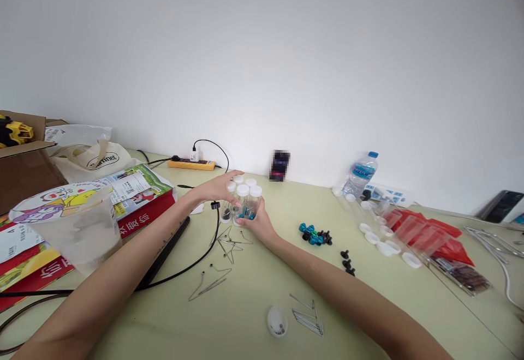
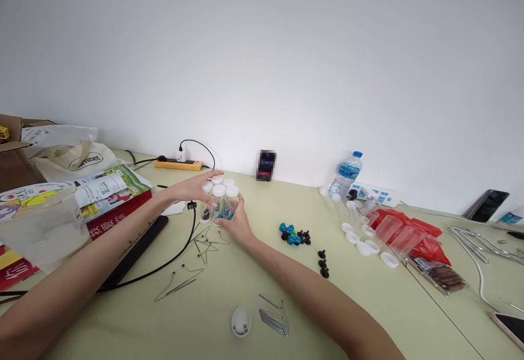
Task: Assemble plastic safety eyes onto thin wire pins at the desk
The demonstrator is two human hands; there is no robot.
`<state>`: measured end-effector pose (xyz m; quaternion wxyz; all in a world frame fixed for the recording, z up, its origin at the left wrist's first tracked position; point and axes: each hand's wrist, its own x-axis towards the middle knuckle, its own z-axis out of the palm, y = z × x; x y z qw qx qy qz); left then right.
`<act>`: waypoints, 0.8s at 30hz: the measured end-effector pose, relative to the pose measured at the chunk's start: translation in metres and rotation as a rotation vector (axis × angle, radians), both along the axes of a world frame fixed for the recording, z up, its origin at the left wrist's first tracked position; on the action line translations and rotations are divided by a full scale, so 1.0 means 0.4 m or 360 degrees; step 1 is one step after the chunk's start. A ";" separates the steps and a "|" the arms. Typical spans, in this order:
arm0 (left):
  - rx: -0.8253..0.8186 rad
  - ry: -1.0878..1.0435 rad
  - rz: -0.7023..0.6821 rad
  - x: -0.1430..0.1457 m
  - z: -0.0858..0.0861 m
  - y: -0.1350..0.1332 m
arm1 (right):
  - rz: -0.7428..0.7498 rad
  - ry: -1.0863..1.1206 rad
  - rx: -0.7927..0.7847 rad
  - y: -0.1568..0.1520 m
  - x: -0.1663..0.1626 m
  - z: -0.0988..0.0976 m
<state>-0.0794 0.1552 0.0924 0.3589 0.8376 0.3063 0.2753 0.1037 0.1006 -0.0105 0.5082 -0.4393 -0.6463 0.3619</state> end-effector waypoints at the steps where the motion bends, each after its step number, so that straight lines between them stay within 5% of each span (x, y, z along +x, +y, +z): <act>1: -0.0043 -0.0053 0.0001 0.009 0.000 -0.006 | -0.0013 0.0010 -0.0005 0.014 -0.005 -0.004; 13: 0.0102 -0.0288 0.0368 0.023 -0.037 0.040 | -0.0031 -0.0068 0.0037 0.150 -0.015 -0.005; 24: -0.0284 -0.0298 0.0047 -0.030 -0.034 0.051 | 0.0105 0.0165 0.0071 0.146 -0.010 -0.008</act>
